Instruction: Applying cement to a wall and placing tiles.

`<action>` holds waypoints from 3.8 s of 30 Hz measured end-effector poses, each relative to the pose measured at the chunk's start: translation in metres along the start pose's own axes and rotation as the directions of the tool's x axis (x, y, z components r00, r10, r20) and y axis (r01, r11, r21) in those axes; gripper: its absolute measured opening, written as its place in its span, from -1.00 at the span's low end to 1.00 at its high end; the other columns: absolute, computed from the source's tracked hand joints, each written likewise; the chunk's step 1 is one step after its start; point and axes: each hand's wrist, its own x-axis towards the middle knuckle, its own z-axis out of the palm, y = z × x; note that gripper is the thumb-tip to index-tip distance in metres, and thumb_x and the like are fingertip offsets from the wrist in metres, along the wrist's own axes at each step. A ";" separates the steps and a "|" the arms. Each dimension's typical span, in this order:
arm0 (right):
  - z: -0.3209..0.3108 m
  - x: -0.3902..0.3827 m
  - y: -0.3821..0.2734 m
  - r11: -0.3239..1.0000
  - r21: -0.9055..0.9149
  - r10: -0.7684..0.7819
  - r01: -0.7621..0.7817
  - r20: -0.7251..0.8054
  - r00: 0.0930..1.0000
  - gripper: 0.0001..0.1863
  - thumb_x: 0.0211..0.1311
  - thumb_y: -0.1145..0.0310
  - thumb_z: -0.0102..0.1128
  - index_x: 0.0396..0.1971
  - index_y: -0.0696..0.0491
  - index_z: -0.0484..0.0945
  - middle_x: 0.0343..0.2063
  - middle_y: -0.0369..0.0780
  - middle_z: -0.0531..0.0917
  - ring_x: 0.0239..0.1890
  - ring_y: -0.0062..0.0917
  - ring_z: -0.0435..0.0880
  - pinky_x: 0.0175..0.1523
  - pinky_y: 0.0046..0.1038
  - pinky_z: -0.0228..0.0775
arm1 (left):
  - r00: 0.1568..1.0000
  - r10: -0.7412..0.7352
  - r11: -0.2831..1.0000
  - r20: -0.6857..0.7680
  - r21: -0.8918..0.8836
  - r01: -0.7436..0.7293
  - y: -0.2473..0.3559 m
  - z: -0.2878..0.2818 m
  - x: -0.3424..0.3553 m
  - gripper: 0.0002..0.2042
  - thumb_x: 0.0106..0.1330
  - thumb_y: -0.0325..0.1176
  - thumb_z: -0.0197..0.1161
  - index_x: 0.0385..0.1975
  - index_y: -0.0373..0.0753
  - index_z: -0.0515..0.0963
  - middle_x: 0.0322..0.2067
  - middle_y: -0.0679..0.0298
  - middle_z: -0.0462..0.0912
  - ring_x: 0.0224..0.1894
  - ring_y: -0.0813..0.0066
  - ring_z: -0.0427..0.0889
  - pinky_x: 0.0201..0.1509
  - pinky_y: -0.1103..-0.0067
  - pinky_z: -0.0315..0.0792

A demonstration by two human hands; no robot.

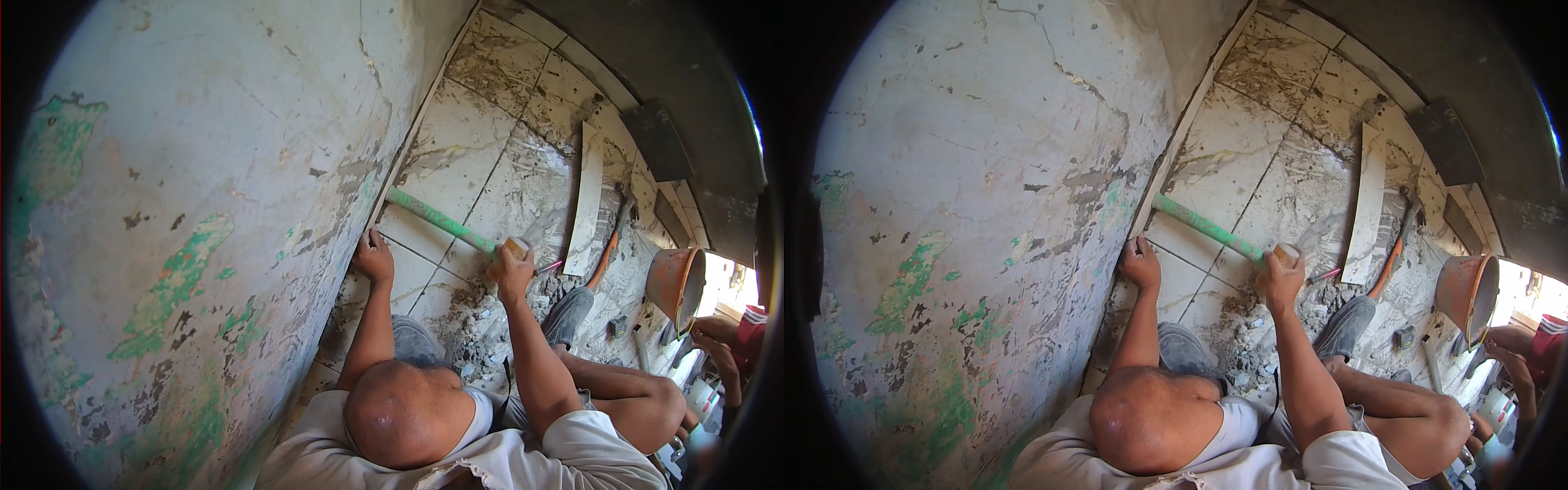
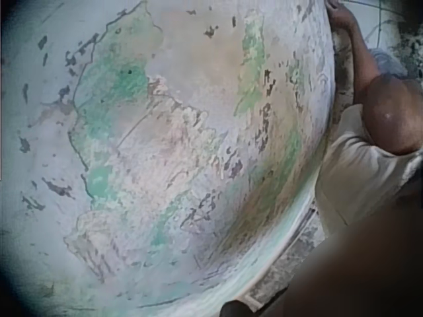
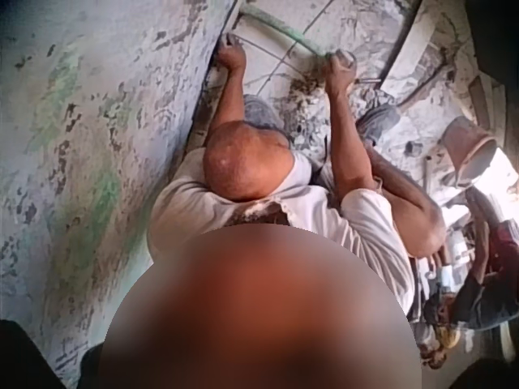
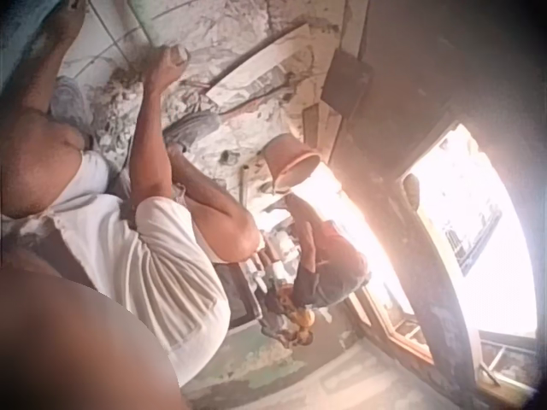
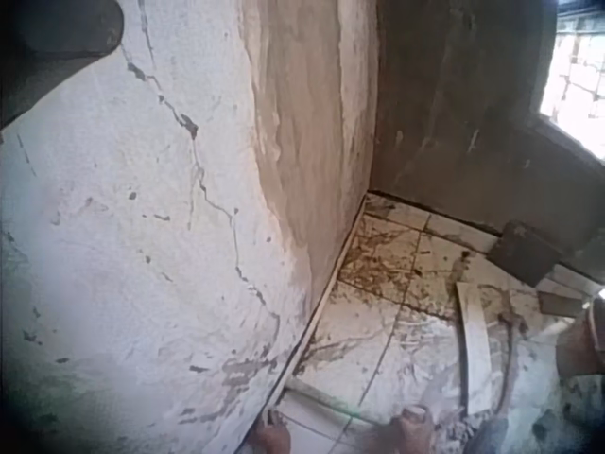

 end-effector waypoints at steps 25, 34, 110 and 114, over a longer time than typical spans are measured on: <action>0.001 0.056 -0.039 0.975 -0.094 -0.202 0.202 0.009 0.979 -0.49 0.02 0.32 0.42 -0.02 0.17 0.50 -0.29 -0.17 0.64 -0.29 -0.49 0.62 -0.17 -0.44 0.50 | 0.996 -0.014 1.000 0.090 0.023 0.012 0.010 -0.011 0.005 -0.83 0.35 -0.34 0.27 -0.40 -0.30 0.66 -0.45 0.03 0.71 -0.44 0.01 0.67 -0.37 0.28 0.50; 0.002 0.049 -0.031 0.993 0.094 -0.059 0.064 -0.055 0.997 -0.49 0.00 0.33 0.44 -0.03 0.17 0.52 -0.28 -0.16 0.65 -0.27 -0.49 0.63 -0.14 -0.42 0.51 | 0.997 0.015 1.000 0.078 0.003 -0.015 0.009 -0.010 0.005 -0.83 0.36 -0.35 0.27 -0.41 -0.31 0.67 -0.46 0.01 0.69 -0.46 -0.02 0.64 -0.38 0.27 0.48; 0.216 0.071 -0.087 0.616 -0.635 0.105 0.466 0.653 0.750 -0.37 0.37 0.17 -0.04 0.44 -0.21 0.20 -0.16 0.07 0.69 -0.10 -0.03 0.69 0.02 -0.05 0.52 | 0.944 -0.201 0.971 0.262 -0.075 0.227 0.002 -0.062 -0.024 -0.74 0.32 -0.35 0.35 -0.13 -0.42 0.65 -0.47 0.03 0.69 -0.48 0.24 0.65 -0.34 0.40 0.50; 0.211 0.005 -0.052 0.631 -0.640 0.154 0.438 0.657 0.738 -0.37 0.36 0.14 -0.02 0.44 -0.21 0.21 -0.26 0.13 0.70 -0.21 0.00 0.71 -0.03 -0.01 0.53 | 0.942 -0.191 0.972 0.275 -0.077 0.220 0.011 -0.092 -0.030 -0.76 0.33 -0.37 0.32 -0.11 -0.41 0.65 -0.41 0.01 0.70 -0.45 0.18 0.67 -0.30 0.38 0.52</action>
